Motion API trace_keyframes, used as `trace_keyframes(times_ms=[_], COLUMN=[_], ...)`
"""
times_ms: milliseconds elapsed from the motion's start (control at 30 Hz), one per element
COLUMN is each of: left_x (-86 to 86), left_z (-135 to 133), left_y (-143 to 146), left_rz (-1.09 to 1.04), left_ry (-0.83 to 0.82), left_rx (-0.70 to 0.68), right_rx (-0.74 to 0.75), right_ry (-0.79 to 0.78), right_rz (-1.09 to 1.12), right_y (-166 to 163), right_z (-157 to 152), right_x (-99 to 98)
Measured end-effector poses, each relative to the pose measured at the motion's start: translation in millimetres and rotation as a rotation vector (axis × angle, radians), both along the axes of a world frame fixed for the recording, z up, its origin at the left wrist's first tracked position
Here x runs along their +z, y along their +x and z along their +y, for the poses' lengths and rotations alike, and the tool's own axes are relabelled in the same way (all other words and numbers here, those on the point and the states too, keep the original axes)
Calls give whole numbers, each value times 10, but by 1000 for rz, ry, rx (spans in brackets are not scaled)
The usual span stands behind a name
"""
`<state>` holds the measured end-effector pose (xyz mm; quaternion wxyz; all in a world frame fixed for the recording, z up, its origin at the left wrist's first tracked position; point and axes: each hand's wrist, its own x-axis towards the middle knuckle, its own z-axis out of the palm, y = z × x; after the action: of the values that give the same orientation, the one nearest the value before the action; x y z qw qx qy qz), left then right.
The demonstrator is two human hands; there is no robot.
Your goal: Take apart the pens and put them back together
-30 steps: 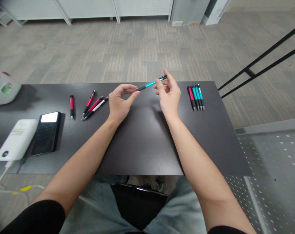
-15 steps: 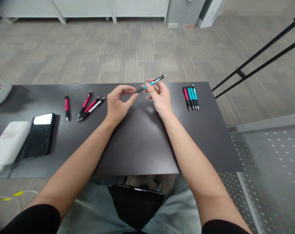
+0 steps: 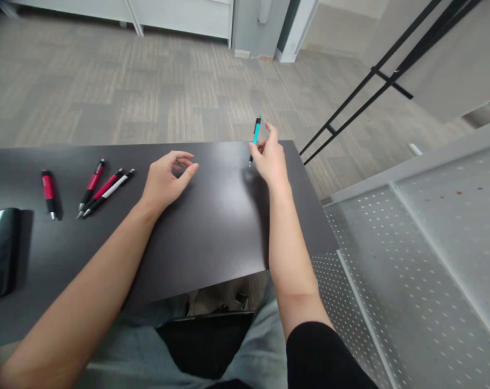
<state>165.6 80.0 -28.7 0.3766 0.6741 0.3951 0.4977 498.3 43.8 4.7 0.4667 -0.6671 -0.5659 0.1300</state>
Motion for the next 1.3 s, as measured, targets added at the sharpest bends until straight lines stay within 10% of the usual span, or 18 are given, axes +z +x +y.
trace_keyframes(times_ms=[267, 533, 1067, 1300], left_x=[153, 142, 131, 40], left_z=[-82, -71, -82, -39], left_y=[-4, 9, 46, 18], left_rz=[282, 276, 284, 208], left_ry=[-1, 21, 37, 109], left_rx=[5, 7, -3, -15], right_rx=[-165, -192, -213, -118], right_ry=[-558, -736, -752, -603], right_rz=[-491, -708, -791, -741], right_y=[-85, -307, -348, -443], right_z=[-403, -379, -455, -1450], right_x=[500, 705, 752, 890])
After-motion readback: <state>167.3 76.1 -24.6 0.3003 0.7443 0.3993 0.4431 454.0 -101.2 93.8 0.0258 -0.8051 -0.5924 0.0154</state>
